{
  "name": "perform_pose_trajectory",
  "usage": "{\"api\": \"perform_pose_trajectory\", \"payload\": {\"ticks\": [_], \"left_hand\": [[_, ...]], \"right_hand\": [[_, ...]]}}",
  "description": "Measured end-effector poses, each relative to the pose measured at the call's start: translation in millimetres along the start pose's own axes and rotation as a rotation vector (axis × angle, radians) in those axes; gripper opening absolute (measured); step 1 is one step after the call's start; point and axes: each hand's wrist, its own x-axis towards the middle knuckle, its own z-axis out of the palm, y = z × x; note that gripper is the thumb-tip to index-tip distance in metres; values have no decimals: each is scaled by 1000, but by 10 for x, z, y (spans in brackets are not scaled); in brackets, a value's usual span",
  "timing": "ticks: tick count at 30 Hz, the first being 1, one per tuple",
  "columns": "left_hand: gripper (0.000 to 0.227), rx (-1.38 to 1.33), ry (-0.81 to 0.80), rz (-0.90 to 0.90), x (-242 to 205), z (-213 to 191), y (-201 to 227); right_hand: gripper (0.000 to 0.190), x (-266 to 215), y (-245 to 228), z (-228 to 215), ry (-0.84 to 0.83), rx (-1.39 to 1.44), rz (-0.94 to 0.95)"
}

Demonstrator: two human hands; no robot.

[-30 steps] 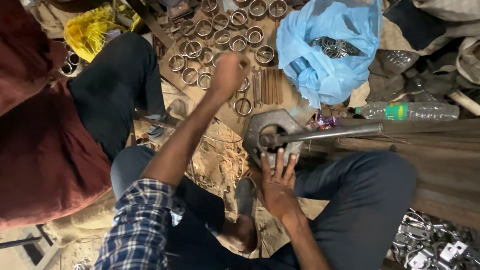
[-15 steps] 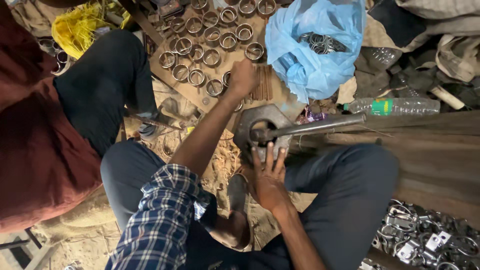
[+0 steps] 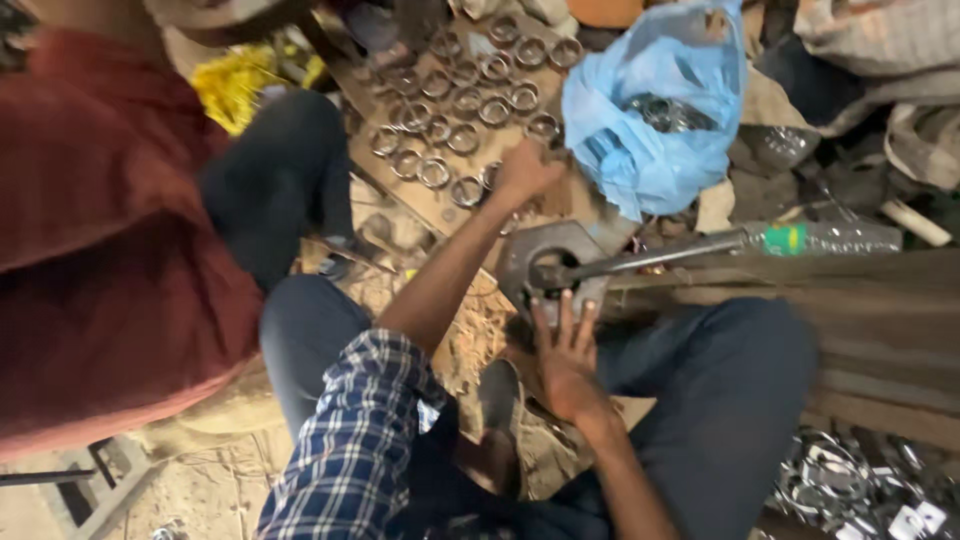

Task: The person sits on the floor and uses a hammer to strike a metal ring placed on a metal anvil. They repeatedly pick up rings, position them on the anvil, and hammer them to shape the metal.

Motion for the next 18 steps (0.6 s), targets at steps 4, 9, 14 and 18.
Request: {"api": "perform_pose_trajectory", "payload": {"ticks": [4, 9, 14, 18], "left_hand": [[41, -265, -31, 298, -435, -382, 90], [31, -746, -296, -35, -1930, -823, 17], [24, -909, -366, 33, -3062, -621, -167], [25, -695, -190, 262, -3224, -490, -202]], "right_hand": [[109, -92, -14, -151, 14, -36, -39], [94, -283, -20, -319, 102, 37, -106], [46, -399, 85, -312, 421, 307, -252], [31, -269, 31, -291, 460, 595, -282]]}}
